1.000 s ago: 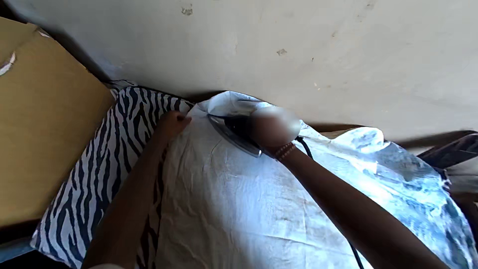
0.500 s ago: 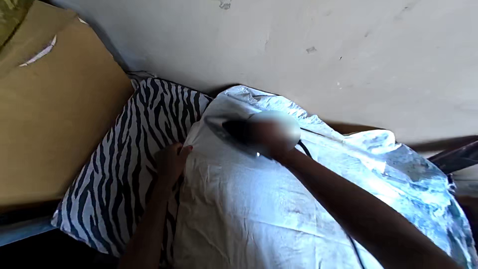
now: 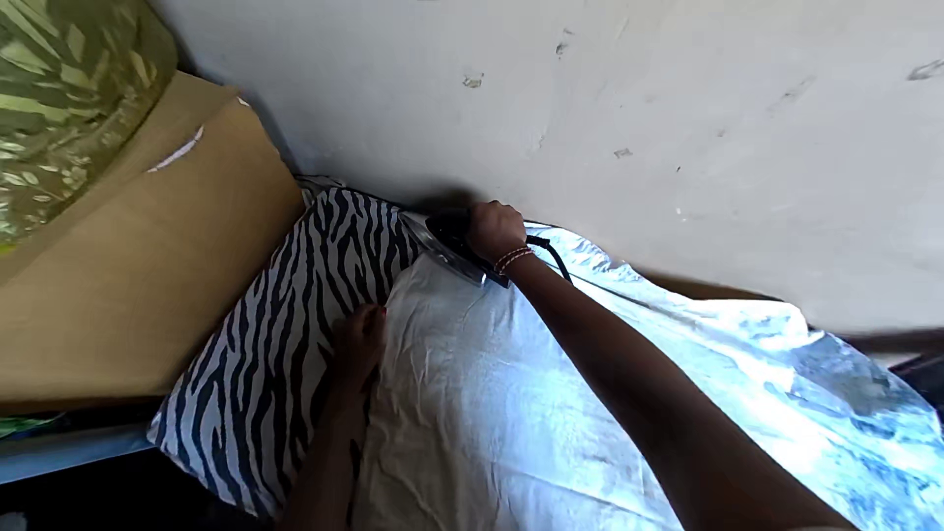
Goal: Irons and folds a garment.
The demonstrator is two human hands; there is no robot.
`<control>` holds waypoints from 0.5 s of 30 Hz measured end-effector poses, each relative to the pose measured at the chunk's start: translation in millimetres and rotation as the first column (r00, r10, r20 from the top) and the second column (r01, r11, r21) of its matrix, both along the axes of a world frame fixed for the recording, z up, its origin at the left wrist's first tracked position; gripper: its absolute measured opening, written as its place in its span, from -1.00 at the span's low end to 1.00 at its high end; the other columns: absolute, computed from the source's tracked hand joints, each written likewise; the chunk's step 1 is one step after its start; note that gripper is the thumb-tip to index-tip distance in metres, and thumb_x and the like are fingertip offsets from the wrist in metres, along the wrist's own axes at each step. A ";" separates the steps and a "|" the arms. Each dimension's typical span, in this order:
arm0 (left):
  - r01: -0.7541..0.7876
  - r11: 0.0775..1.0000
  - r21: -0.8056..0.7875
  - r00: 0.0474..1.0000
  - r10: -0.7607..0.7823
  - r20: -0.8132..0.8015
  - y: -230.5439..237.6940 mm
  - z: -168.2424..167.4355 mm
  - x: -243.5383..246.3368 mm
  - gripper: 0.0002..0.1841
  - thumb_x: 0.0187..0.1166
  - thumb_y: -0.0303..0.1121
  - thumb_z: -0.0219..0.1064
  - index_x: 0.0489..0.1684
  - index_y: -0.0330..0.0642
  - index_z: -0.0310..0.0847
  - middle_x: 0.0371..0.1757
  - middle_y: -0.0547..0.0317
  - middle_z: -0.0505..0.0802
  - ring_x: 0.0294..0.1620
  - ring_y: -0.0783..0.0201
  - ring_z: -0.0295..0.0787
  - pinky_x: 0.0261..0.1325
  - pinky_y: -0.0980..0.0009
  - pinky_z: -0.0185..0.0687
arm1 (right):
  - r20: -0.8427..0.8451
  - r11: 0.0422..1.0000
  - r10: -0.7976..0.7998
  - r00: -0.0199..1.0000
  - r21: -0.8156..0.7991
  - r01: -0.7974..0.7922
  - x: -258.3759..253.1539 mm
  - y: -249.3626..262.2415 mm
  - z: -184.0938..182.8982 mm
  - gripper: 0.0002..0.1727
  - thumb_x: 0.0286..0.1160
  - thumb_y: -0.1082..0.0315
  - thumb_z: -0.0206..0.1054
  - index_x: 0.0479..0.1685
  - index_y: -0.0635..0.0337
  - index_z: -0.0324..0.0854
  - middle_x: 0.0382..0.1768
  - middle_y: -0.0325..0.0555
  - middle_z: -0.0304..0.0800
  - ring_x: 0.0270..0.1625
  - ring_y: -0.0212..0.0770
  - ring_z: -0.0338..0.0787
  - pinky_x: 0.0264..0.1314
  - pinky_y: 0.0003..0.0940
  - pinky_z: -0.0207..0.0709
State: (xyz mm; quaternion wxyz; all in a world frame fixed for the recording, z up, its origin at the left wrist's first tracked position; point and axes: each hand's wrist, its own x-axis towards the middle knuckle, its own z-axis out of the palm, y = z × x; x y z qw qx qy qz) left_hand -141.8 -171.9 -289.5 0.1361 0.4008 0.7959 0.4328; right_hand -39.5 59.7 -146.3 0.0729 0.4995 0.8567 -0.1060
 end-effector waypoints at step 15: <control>-0.102 0.936 -0.338 0.985 0.143 0.099 -37.9 45.4 12.0 -0.59 0.81 -0.25 0.14 0.41 -0.42 0.51 0.13 -0.38 0.79 0.17 -0.24 0.77 0.32 -0.19 0.57 | 0.093 0.965 -0.225 0.970 -0.114 0.235 236.6 -58.0 -6.9 -0.57 0.74 0.14 0.23 0.32 0.31 0.60 0.17 0.46 0.75 0.30 0.49 0.72 0.23 0.50 0.49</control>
